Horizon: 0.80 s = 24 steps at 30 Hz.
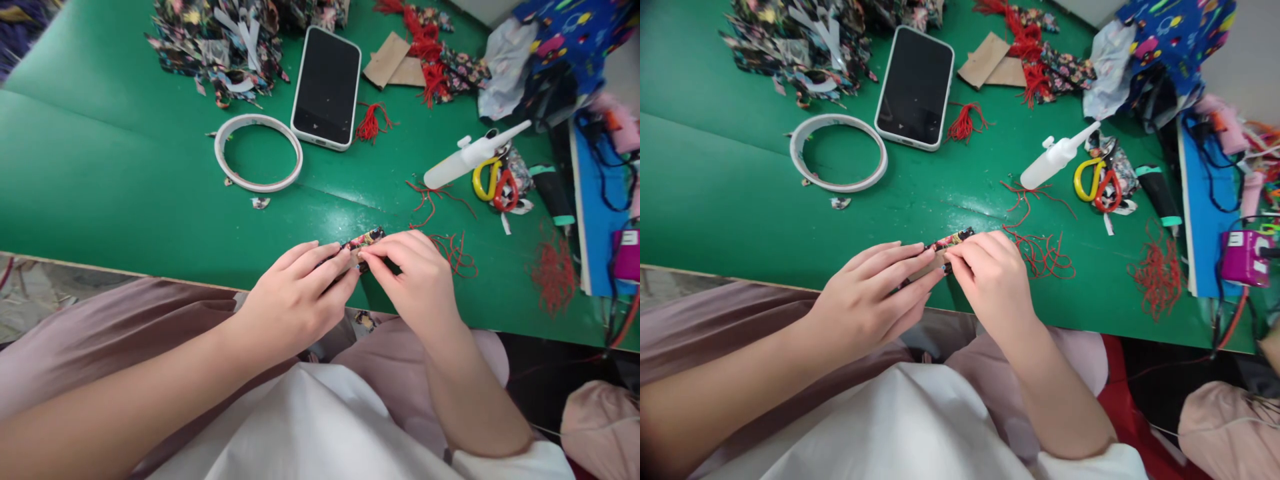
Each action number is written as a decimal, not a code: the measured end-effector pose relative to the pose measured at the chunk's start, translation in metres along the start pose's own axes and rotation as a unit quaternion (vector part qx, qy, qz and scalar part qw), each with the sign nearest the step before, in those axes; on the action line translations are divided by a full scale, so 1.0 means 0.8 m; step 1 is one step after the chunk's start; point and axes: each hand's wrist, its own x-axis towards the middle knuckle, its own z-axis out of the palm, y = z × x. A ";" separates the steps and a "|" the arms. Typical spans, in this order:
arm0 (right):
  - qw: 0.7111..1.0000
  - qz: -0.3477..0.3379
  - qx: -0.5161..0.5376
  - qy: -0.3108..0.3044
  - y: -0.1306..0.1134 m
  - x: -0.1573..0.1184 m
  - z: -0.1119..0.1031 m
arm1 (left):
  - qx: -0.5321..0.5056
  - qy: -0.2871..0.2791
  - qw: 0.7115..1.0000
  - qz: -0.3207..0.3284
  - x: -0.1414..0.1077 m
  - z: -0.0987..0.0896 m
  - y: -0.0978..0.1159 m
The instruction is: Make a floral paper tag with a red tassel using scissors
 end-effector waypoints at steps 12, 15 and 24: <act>0.990 -0.064 -0.129 -0.010 -0.004 -0.006 0.001 | -0.004 0.004 1.000 0.003 -0.002 0.001 0.000; 0.987 -0.066 -0.144 -0.010 -0.005 -0.003 0.006 | -0.001 0.003 1.000 0.002 -0.001 0.001 0.000; 0.990 -0.036 -0.132 0.039 0.002 0.000 0.011 | 0.013 -0.006 1.000 -0.006 0.005 0.004 0.002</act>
